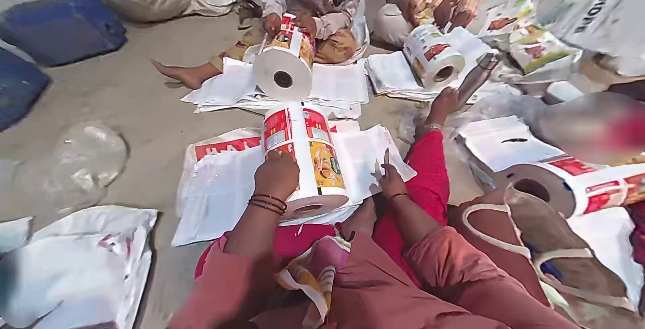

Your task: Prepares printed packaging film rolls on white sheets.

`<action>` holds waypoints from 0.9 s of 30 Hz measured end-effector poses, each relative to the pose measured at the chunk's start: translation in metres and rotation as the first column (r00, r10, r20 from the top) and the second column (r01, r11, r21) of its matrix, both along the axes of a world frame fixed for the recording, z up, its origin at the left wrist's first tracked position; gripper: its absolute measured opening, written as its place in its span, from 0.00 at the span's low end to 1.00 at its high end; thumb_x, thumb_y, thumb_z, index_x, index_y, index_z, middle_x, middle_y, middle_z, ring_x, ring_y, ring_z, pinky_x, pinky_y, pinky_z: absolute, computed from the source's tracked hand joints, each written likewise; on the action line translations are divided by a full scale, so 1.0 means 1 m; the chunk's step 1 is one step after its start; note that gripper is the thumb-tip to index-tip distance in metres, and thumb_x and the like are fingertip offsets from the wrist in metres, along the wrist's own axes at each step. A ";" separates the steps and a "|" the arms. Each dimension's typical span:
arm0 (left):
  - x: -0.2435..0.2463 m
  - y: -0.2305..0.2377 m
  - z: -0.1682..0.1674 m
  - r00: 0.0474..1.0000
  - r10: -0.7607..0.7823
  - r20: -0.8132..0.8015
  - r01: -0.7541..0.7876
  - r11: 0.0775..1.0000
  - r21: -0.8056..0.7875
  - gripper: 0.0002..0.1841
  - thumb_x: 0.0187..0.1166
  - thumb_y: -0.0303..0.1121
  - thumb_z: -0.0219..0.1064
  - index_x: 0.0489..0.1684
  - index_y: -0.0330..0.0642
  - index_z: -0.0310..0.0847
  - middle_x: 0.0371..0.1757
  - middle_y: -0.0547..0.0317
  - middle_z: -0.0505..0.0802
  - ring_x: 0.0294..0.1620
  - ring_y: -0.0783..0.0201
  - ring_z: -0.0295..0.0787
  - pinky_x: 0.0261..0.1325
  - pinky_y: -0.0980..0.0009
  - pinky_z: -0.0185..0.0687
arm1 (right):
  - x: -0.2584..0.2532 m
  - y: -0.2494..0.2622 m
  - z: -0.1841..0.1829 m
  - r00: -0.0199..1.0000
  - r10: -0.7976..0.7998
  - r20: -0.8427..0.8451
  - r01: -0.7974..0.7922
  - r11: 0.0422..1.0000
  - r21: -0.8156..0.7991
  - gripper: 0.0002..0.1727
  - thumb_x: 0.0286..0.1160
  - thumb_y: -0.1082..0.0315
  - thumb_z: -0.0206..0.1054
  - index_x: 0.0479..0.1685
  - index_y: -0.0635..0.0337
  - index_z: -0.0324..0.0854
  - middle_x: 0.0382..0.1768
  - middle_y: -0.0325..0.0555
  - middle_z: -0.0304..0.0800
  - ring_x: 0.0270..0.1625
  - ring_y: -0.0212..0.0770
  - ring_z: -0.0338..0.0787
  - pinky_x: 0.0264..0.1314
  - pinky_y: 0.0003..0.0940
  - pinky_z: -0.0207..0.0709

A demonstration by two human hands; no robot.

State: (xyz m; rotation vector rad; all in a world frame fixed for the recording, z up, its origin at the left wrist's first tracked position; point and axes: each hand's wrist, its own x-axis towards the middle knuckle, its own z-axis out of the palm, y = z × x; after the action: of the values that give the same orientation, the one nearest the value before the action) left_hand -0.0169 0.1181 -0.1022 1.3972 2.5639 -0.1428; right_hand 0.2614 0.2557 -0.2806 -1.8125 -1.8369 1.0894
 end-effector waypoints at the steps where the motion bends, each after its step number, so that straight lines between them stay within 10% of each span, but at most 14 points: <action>1: -0.001 -0.001 0.002 1.000 -0.009 -0.006 0.009 1.000 -0.009 0.20 0.87 0.41 0.56 0.63 0.34 0.82 0.72 0.29 0.79 0.56 0.34 0.89 0.51 0.39 0.87 | 0.000 0.004 -0.008 0.999 0.005 -0.031 -0.005 1.000 0.006 0.31 0.72 0.70 0.67 0.80 0.53 0.73 0.60 0.59 0.88 0.55 0.54 0.91 0.58 0.55 0.84; 9: 0.012 0.018 0.021 0.992 0.105 0.068 -0.097 0.990 -0.106 0.23 0.85 0.44 0.57 0.45 0.28 0.87 0.60 0.31 0.88 0.63 0.34 0.87 0.56 0.33 0.82 | 0.006 -0.002 0.007 0.977 -0.026 -0.213 0.014 0.998 -0.058 0.32 0.76 0.72 0.64 0.83 0.55 0.68 0.61 0.58 0.87 0.43 0.49 0.91 0.44 0.50 0.85; 20: 0.015 0.018 0.028 0.995 0.096 0.038 -0.091 0.989 -0.114 0.23 0.85 0.43 0.57 0.61 0.30 0.83 0.58 0.31 0.90 0.64 0.34 0.87 0.61 0.30 0.78 | 0.010 -0.009 0.013 0.936 -0.069 -0.346 0.021 0.990 -0.141 0.30 0.80 0.74 0.61 0.83 0.51 0.67 0.54 0.57 0.89 0.36 0.46 0.87 0.40 0.47 0.82; 27: 0.006 0.023 0.029 0.996 0.088 0.017 -0.086 0.989 -0.122 0.25 0.82 0.47 0.62 0.50 0.27 0.86 0.58 0.30 0.90 0.65 0.32 0.86 0.62 0.28 0.77 | 0.014 -0.012 0.019 0.900 -0.120 -0.419 0.049 0.983 -0.177 0.31 0.79 0.76 0.61 0.83 0.50 0.68 0.63 0.60 0.83 0.37 0.48 0.85 0.40 0.49 0.80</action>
State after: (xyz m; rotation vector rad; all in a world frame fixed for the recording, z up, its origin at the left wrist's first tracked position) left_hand -0.0108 0.1408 -0.0736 1.2349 2.5460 -0.2617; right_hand 0.2755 0.2441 -0.2612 -1.5541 -1.4324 1.5007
